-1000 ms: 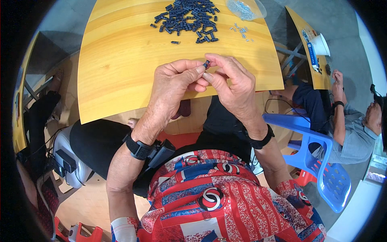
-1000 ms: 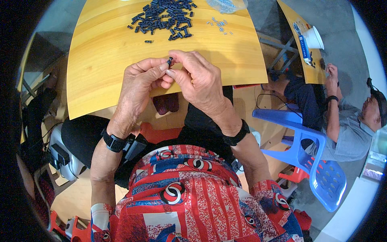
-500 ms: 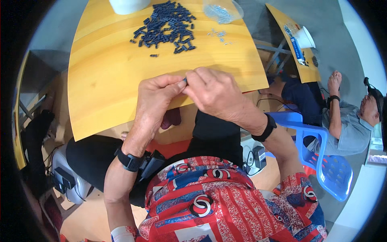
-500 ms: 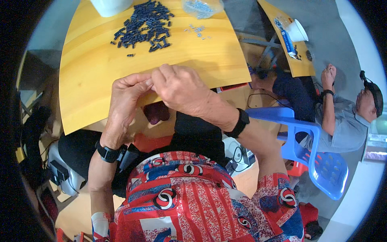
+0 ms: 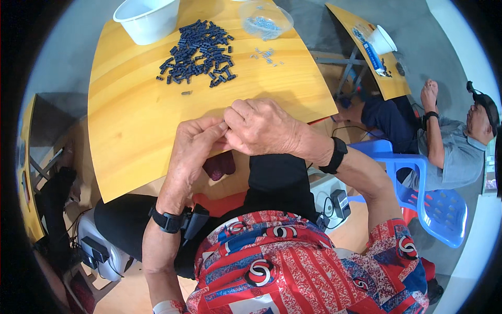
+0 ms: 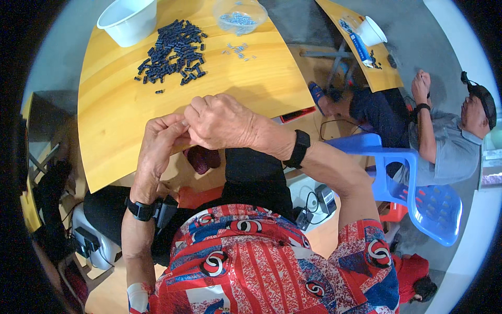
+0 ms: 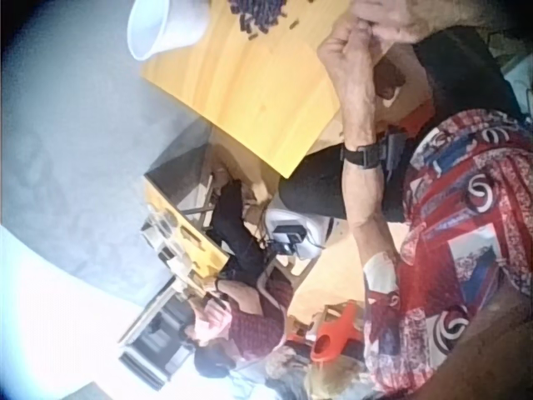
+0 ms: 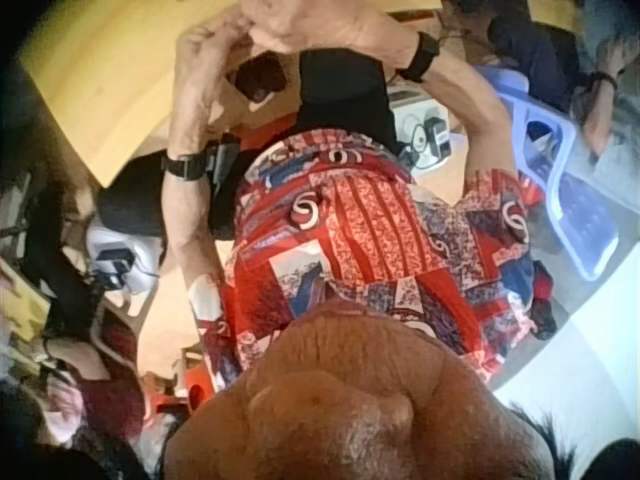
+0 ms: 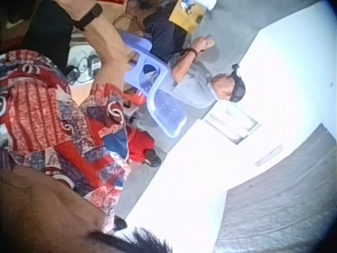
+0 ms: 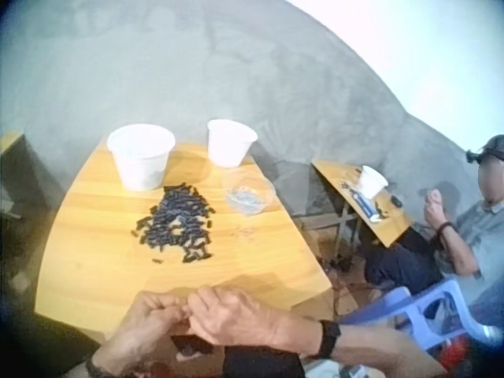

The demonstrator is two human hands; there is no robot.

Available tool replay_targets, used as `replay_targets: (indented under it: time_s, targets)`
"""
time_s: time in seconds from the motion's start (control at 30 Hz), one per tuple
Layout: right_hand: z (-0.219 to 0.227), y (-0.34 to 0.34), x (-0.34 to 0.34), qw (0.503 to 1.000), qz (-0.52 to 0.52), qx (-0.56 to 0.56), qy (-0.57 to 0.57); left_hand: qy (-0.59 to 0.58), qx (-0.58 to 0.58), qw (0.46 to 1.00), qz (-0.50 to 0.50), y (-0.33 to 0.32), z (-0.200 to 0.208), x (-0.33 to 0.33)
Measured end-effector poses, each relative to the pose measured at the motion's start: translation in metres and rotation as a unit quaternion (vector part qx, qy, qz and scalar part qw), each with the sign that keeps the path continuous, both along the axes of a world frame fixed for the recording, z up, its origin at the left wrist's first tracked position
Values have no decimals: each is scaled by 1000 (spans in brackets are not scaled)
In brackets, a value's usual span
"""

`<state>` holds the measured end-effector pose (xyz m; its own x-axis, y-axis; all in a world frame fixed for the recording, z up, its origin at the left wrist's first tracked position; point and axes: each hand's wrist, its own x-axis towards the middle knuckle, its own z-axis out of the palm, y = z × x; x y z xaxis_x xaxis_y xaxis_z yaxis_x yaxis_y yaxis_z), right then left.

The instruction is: Assembling small blue and white plastic components on a table.

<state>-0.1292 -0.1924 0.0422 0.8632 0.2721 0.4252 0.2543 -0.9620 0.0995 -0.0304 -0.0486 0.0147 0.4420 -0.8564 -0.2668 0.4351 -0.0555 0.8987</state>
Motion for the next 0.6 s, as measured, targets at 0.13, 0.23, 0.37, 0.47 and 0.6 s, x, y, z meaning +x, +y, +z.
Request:
replay_targets:
  time_s: [0.13,0.23,0.37,0.47,0.6]
  targets:
    - [-2,-3,-2,1000,14,9,11,-23,19,1000,-2,-1,3,-4]
    - [0,0,-5,1000,6,6,25,-26,22,999,0,0,4,-6]
    - [-1,8,-10,1000,0,18,25,-30,1,999,-16,3,1,-8]
    - [-2,12,-15,999,-6,10,31,-49,7,998,-31,3,0,-10]
    - [4,14,-20,999,8,-21,49,-98,23,993,-56,0,-5,-6]
